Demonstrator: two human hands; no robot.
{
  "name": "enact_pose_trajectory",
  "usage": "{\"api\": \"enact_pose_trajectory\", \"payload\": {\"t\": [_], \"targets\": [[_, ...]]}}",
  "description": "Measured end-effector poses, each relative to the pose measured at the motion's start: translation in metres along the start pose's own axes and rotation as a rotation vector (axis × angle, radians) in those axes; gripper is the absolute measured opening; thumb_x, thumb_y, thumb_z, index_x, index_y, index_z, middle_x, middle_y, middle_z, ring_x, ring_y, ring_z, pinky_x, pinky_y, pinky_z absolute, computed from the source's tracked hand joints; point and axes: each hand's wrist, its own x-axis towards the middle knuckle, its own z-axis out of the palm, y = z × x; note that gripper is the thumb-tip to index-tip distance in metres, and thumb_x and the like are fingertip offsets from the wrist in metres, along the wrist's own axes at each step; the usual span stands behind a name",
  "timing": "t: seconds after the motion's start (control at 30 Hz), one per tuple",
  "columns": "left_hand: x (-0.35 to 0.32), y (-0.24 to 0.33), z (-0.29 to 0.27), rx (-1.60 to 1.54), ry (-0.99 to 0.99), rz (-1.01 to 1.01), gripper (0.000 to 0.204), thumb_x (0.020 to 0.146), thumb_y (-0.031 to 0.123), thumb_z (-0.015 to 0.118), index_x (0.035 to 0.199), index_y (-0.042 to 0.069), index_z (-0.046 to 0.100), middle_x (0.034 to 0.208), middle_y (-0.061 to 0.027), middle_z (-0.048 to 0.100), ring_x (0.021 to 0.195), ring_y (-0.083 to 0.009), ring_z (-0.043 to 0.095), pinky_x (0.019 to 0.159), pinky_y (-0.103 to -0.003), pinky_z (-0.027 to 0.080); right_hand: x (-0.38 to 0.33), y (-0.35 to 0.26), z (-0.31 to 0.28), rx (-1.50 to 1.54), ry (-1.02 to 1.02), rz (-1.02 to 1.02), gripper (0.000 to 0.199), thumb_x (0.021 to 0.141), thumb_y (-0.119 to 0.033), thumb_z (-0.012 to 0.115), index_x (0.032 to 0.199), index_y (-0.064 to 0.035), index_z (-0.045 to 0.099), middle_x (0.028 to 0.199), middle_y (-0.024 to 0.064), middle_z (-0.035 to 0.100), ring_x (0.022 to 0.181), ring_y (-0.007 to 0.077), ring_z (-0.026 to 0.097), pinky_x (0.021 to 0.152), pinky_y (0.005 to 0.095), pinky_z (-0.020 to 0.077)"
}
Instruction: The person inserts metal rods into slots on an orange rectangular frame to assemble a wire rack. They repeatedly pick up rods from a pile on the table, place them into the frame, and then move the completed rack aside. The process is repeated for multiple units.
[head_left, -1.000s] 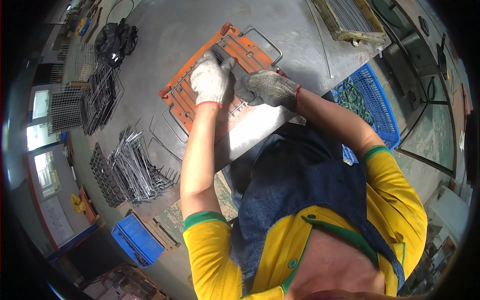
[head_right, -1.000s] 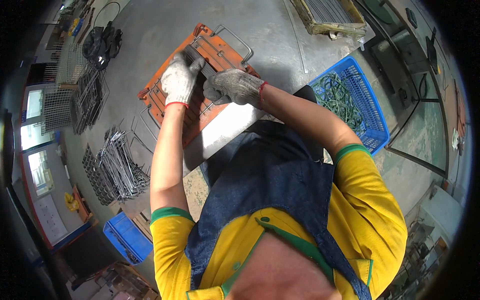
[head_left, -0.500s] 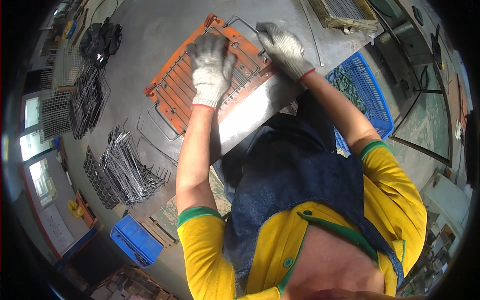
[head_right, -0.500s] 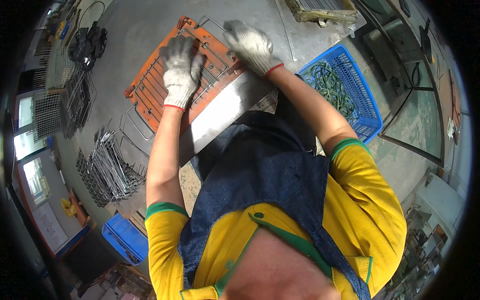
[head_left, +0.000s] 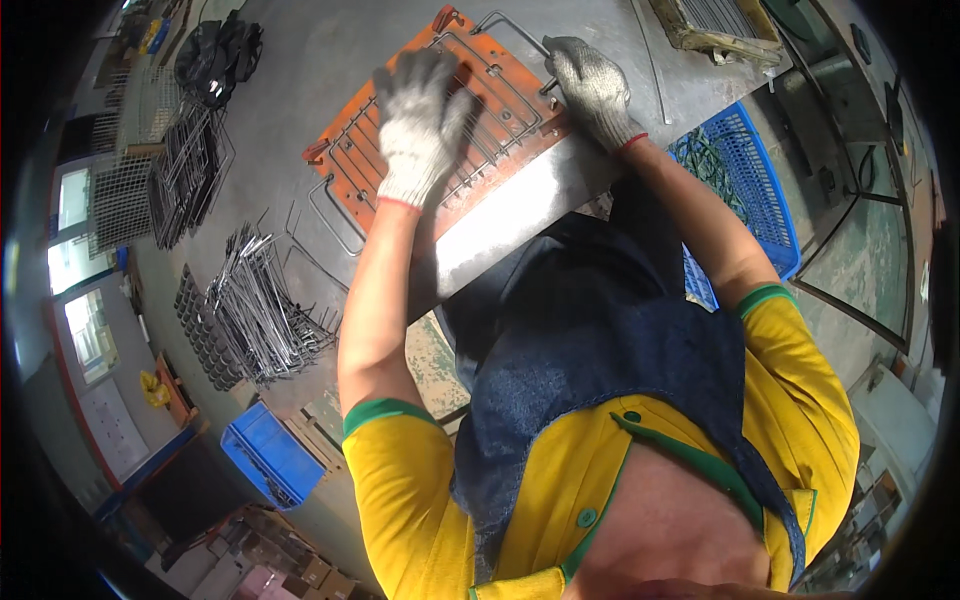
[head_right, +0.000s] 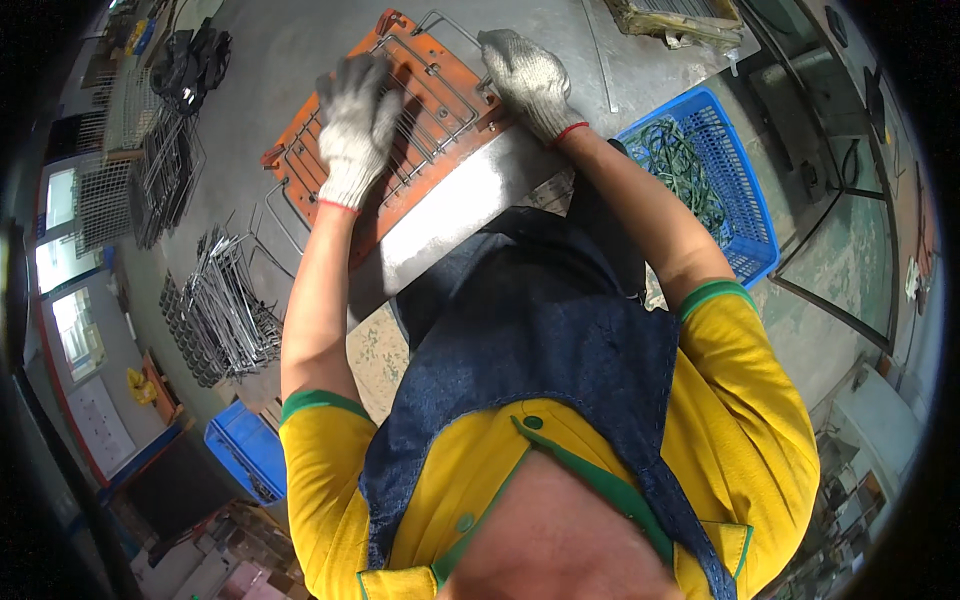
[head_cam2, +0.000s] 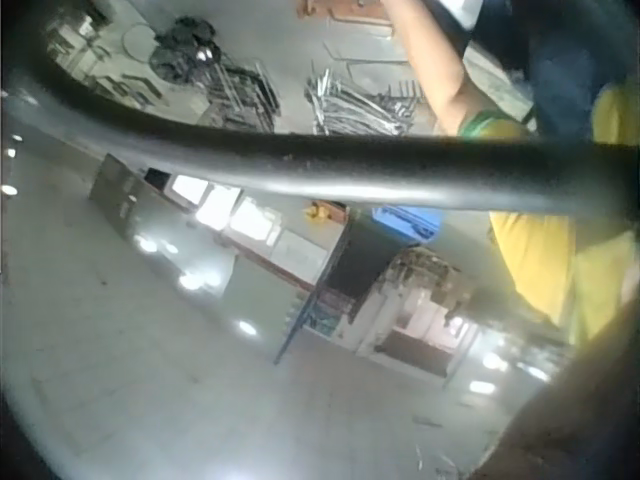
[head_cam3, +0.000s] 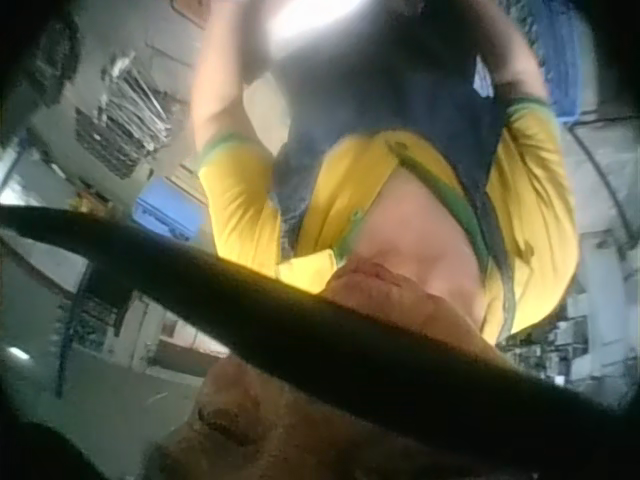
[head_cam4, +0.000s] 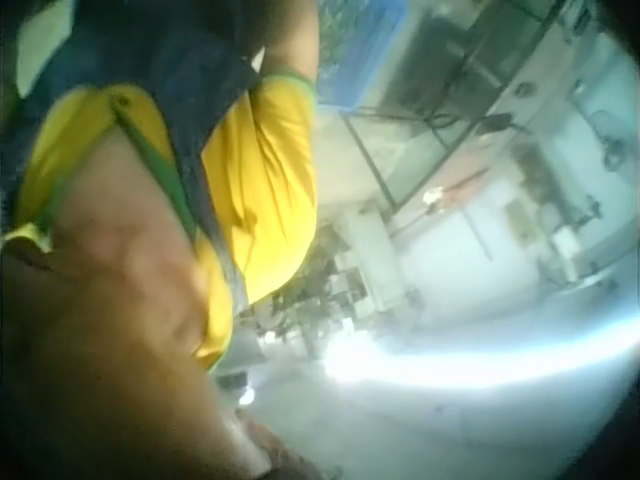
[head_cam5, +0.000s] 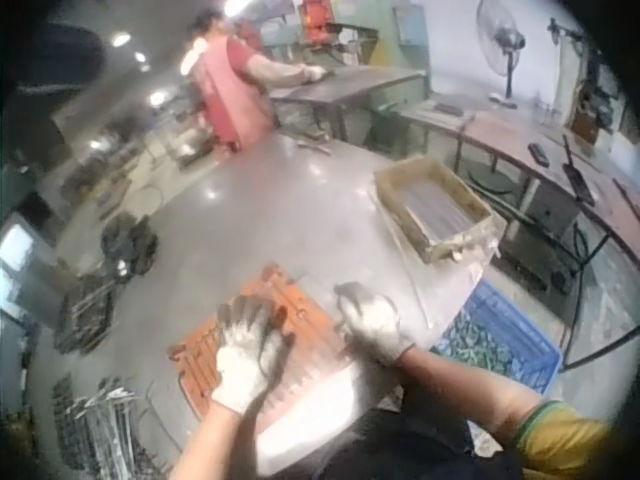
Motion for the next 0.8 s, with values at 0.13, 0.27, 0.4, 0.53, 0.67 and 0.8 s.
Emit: {"api": "enact_pose_trajectory", "payload": {"t": [0.13, 0.27, 0.4, 0.53, 0.67, 0.8], "targets": [[-0.016, 0.003, 0.018, 0.097, -0.187, 0.151, 0.049, 0.094, 0.038, 0.053, 0.132, 0.008, 0.055, 0.136, -0.0106, 0.051, 0.138, -0.0298, 0.038, 0.116, -0.052, 0.023, 0.006, -0.018, -0.024, 0.219, -0.038, 0.153, 0.046, 0.090, -0.021, 0.057, 0.134, -0.0085, 0.054, 0.129, 0.0134, 0.058, 0.114, 0.0343, 0.058, 0.094, 0.0443, 0.0493], [-0.038, -0.010, -0.022, 0.072, -0.313, 0.130, 0.046, 0.092, 0.032, 0.055, 0.131, 0.008, 0.052, 0.131, -0.0110, 0.050, 0.130, -0.0287, 0.041, 0.111, -0.052, 0.028, 0.002, -0.013, -0.020, 0.168, 0.021, 0.081, 0.042, 0.093, -0.024, 0.054, 0.132, -0.0089, 0.055, 0.129, 0.0128, 0.058, 0.113, 0.0336, 0.058, 0.094, 0.0440, 0.0487], [-0.064, -0.020, -0.051, 0.107, -0.435, 0.030, 0.047, 0.097, 0.033, 0.050, 0.138, 0.008, 0.051, 0.142, -0.0144, 0.049, 0.135, -0.0349, 0.042, 0.114, -0.051, 0.028, 0.005, -0.014, -0.020, 0.243, 0.064, 0.110, 0.036, 0.097, -0.027, 0.051, 0.128, -0.0093, 0.058, 0.123, 0.0120, 0.061, 0.106, 0.0318, 0.062, 0.089, 0.0426, 0.0502], [-0.054, -0.014, -0.065, 0.113, -0.361, -0.048, 0.039, 0.093, 0.031, 0.055, 0.124, 0.008, 0.059, 0.132, -0.0126, 0.053, 0.128, -0.0340, 0.045, 0.109, -0.051, 0.031, 0.009, -0.019, -0.021, 0.306, 0.125, 0.165, 0.033, 0.102, -0.030, 0.048, 0.124, -0.0098, 0.063, 0.110, 0.0118, 0.069, 0.095, 0.0282, 0.070, 0.081, 0.0388, 0.0536], [-0.039, -0.006, -0.039, 0.118, -0.033, -0.029, 0.044, 0.092, 0.038, 0.058, 0.124, 0.008, 0.058, 0.126, -0.0131, 0.053, 0.127, -0.0321, 0.043, 0.111, -0.055, 0.027, 0.009, -0.018, -0.024, 0.163, 0.189, 0.011, 0.033, 0.102, -0.028, 0.049, 0.125, -0.0095, 0.062, 0.110, 0.0123, 0.070, 0.096, 0.0271, 0.071, 0.081, 0.0374, 0.0538], [-0.054, -0.021, -0.023, 0.163, -0.219, 0.064, 0.053, 0.090, 0.040, 0.059, 0.130, 0.005, 0.052, 0.125, -0.0139, 0.050, 0.125, -0.0313, 0.044, 0.109, -0.056, 0.027, 0.013, -0.025, -0.030, 0.309, 0.110, 0.179, 0.033, 0.102, -0.028, 0.050, 0.125, -0.0086, 0.063, 0.109, 0.0130, 0.070, 0.095, 0.0270, 0.071, 0.081, 0.0376, 0.0537]]}}
